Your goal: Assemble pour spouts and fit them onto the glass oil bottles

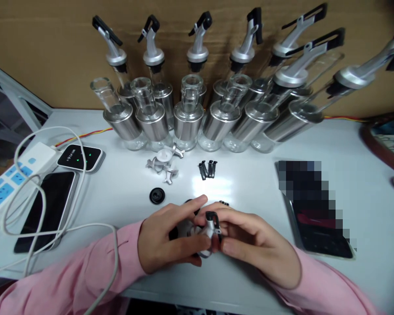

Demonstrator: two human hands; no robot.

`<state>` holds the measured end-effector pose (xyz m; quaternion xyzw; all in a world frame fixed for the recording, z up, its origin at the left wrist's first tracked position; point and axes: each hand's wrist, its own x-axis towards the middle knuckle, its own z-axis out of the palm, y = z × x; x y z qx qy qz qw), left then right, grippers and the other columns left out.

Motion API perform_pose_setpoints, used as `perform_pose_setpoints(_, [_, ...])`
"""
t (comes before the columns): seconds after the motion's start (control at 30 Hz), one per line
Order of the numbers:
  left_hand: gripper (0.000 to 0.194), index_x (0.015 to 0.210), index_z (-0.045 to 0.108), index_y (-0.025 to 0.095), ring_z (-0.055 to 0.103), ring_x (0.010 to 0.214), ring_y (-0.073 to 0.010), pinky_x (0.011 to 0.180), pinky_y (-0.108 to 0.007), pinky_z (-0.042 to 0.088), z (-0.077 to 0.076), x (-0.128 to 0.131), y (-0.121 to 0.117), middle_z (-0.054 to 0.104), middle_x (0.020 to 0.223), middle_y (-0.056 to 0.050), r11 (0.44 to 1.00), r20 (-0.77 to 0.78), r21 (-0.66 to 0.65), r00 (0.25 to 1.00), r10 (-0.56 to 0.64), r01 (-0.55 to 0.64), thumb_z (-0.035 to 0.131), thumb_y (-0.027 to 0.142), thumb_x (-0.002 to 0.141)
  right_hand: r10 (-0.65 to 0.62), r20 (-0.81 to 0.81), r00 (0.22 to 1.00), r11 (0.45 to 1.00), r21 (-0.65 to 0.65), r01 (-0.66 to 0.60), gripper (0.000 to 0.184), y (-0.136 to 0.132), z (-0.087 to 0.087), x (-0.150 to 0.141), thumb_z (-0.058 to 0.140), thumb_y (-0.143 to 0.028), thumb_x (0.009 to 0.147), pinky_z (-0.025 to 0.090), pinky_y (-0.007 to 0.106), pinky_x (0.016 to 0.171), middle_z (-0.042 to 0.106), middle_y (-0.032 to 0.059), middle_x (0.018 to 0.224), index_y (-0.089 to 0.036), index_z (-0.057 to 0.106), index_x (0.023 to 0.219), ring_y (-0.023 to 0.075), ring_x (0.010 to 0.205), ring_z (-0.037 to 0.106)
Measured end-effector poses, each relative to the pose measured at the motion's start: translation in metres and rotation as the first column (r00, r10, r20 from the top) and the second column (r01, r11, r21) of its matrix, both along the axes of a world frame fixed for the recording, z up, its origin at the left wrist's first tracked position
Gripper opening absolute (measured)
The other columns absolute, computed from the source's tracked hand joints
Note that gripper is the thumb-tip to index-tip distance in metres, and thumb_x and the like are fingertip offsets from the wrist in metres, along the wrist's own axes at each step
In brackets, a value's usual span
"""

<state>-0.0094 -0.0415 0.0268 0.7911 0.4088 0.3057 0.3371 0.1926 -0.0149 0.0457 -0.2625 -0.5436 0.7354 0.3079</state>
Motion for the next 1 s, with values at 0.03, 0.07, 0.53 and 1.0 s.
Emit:
perform_pose_setpoints(0.03, [0.062,0.137,0.029,0.028,0.061,0.069,-0.0148,0.055,-0.024,0.057,0.0,0.001,-0.001,0.063,0.085,-0.004,0.998,0.025,-0.049,0.999,0.032,-0.031,0.057,0.035,0.083,0.0,0.001,1.0,1.0,-0.02,0.0,0.024,0.0,-0.001,0.0,0.059,-0.03,0.082,0.054,0.025,0.07,0.059,0.0084,0.102,-0.02,0.062,0.103,0.0122,0.077,0.061])
perform_pose_setpoints(0.07, [0.058,0.135,0.034,0.028,0.061,0.068,-0.0143,0.054,-0.023,0.057,-0.001,0.003,-0.001,0.062,0.084,-0.003,0.993,0.052,-0.101,0.997,0.064,-0.059,0.058,0.036,0.083,-0.001,0.008,1.0,1.0,-0.032,0.001,0.024,0.0,-0.002,0.0,0.061,-0.031,0.08,0.053,0.026,0.071,0.059,0.0079,0.099,-0.02,0.063,0.101,0.0131,0.079,0.061])
perform_pose_setpoints(0.53, [0.034,0.115,0.042,0.017,0.059,0.093,-0.0161,0.074,-0.025,0.051,-0.006,0.002,0.01,0.059,0.105,-0.012,0.917,0.048,0.372,0.983,-0.176,0.146,0.049,0.037,0.088,-0.066,0.064,0.996,0.987,-0.14,0.074,0.023,0.0,-0.008,-0.002,0.071,-0.036,0.069,0.035,0.016,0.042,0.056,0.0008,0.076,-0.016,0.066,0.08,0.002,0.046,0.032])
perform_pose_setpoints(1.0, [0.06,0.137,0.016,0.019,0.051,0.114,-0.0181,0.084,-0.029,0.048,-0.009,0.001,0.007,0.045,0.13,-0.02,0.895,-0.011,0.37,0.964,-0.264,0.249,0.048,0.036,0.089,-0.002,-0.091,0.996,0.951,-0.308,-0.026,0.011,0.0,-0.005,-0.007,0.071,-0.022,0.07,0.047,0.017,0.058,0.052,0.0,0.076,-0.014,0.064,0.07,0.006,0.062,0.053])
